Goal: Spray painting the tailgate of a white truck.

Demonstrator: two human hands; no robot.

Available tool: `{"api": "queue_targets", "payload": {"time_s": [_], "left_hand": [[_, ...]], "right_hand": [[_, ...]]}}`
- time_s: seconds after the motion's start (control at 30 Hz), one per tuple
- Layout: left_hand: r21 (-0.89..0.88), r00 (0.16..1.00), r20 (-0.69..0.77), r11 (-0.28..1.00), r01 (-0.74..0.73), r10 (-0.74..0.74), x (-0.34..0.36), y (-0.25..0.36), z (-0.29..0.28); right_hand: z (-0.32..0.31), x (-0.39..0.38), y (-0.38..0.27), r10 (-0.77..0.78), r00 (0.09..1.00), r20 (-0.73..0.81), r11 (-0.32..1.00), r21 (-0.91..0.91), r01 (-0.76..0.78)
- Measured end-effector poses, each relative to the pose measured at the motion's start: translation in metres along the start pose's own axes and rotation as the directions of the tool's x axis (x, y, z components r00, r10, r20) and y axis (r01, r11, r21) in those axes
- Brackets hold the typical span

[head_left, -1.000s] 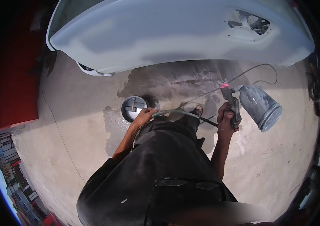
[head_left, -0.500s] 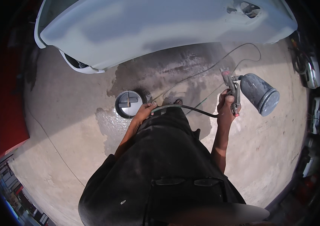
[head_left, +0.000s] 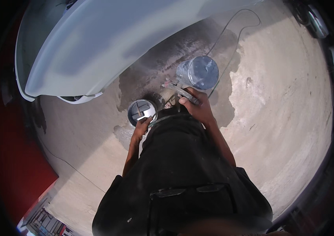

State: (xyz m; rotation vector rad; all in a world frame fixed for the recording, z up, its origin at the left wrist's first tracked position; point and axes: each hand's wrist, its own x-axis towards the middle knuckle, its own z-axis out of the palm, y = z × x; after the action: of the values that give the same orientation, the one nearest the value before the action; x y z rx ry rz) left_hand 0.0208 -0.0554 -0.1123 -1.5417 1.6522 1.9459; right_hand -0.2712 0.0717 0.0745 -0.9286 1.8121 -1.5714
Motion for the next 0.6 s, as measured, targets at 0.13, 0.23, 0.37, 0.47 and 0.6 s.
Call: {"api": "queue_targets", "payload": {"time_s": [0.13, 0.23, 0.37, 0.47, 0.6], "left_hand": [[-0.006, 1.000, 0.003, 1.000, -0.003, 0.003, -0.001, 0.010, 0.002], [-0.017, 0.999, 0.028, 0.999, 0.031, -0.030, -0.001, 0.015, 0.003], [-0.015, 0.999, 0.013, 0.999, 0.034, -0.034, 0.007, 0.021, 0.007], [-0.077, 1.000, 0.025, 0.997, 0.019, -0.017, 0.017, 0.012, 0.004], [-0.036, 1.000, 0.026, 0.999, 0.011, -0.010, 0.011, 0.023, 0.005]], "right_hand": [[-0.009, -0.003, 0.017, 0.096, 0.994, -0.052, 0.994, -0.036, -0.098], [-0.024, 0.002, 0.027, 0.206, 0.954, -0.219, 0.976, 0.116, -0.184], [-0.041, 0.017, 0.038, 0.203, 0.856, -0.476, 0.975, 0.177, -0.133], [-0.039, 0.020, 0.034, 0.209, 0.852, -0.481, 0.972, 0.198, -0.127], [-0.022, 0.012, 0.031, 0.221, 0.935, -0.276, 0.974, 0.114, -0.196]]}}
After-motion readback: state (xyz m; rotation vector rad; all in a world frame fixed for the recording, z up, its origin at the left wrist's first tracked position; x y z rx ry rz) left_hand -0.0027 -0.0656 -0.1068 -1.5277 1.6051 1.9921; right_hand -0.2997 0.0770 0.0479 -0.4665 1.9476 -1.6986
